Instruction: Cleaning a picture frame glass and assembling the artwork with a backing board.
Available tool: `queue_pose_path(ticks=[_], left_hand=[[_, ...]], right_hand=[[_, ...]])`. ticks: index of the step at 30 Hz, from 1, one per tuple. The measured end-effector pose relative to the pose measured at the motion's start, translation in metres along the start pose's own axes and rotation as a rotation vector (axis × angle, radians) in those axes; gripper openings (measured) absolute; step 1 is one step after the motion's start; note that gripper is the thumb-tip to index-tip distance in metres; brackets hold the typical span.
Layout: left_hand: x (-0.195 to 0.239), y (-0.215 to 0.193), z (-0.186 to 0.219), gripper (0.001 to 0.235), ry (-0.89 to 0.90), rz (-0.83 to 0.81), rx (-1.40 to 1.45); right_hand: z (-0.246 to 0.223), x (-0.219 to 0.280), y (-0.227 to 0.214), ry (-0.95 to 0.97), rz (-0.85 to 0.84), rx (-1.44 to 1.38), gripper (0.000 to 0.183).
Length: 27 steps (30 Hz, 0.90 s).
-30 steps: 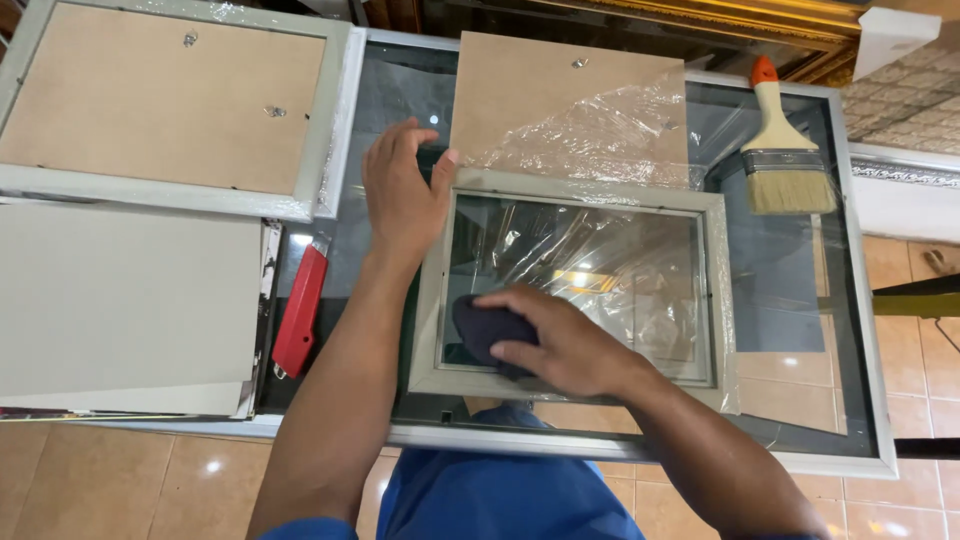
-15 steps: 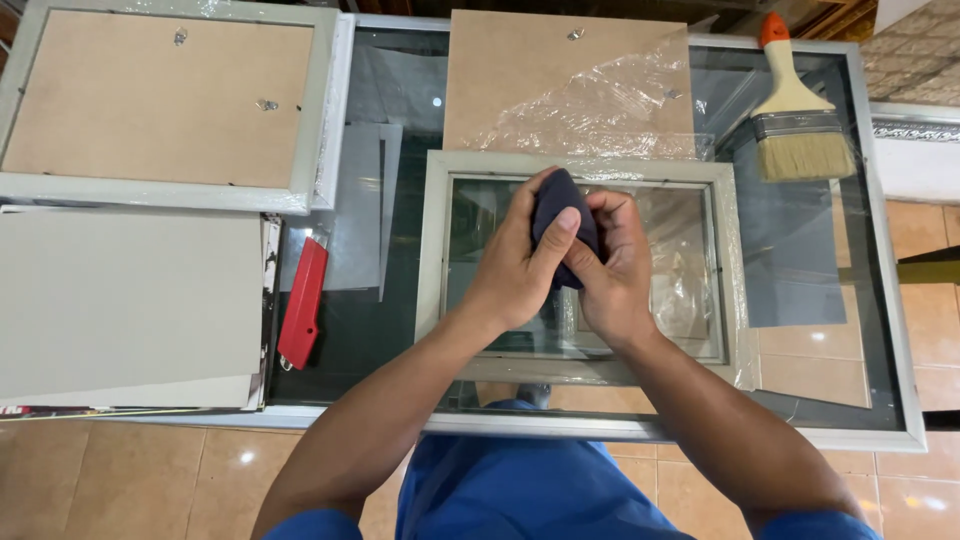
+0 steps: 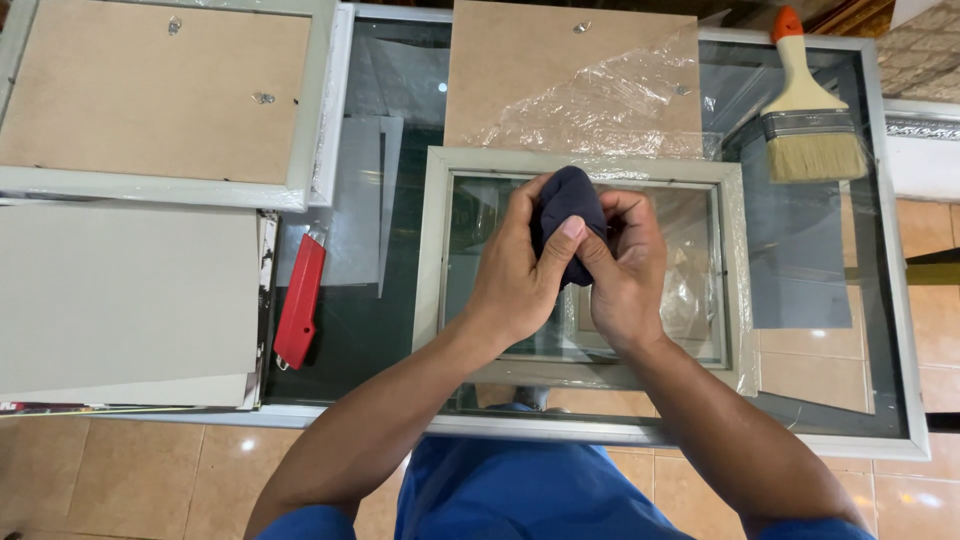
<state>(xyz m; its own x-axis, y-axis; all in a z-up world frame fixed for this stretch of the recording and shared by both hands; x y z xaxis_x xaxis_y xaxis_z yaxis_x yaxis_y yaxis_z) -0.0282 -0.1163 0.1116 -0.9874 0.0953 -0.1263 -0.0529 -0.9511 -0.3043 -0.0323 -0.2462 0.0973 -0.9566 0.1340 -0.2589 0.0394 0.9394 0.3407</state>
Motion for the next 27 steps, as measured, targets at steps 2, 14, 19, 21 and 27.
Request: queue_pose_path(ticks=[2,14,19,21,27], left_hand=[[0.003,0.001,0.001,0.062,-0.009,0.004,0.013],[-0.017,-0.044,-0.009,0.047,-0.046,0.057,-0.395],[-0.031,-0.082,0.004,0.038,0.118,0.146,-0.757],[-0.038,-0.084,-0.02,0.036,0.033,0.109,-1.033],[-0.048,-0.035,-0.046,0.034,0.086,0.188,-1.268]], right_hand=[[-0.003,-0.001,0.002,0.009,0.0,-0.007,0.027],[-0.033,-0.031,-0.017,0.096,-0.319,0.34,0.037],[-0.056,-0.047,-0.077,0.09,-0.366,0.802,0.033],[-0.034,-0.054,-0.134,0.124,-0.181,1.122,0.035],[-0.011,-0.057,-0.186,-0.232,0.015,0.914,0.02]])
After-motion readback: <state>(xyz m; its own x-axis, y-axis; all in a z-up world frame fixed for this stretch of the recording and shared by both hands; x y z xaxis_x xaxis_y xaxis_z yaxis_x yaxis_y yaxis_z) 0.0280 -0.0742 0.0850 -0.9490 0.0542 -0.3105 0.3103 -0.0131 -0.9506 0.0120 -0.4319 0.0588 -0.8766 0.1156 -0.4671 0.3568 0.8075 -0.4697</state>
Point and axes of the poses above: each hand's wrist, its own x-axis away from the middle knuckle, its own y-axis out of the palm, z = x × y, the point moved 9 cm from there along -x, towards the middle knuckle, and after that the axes turned 13 degrees about -x, right-handed, at the moved point
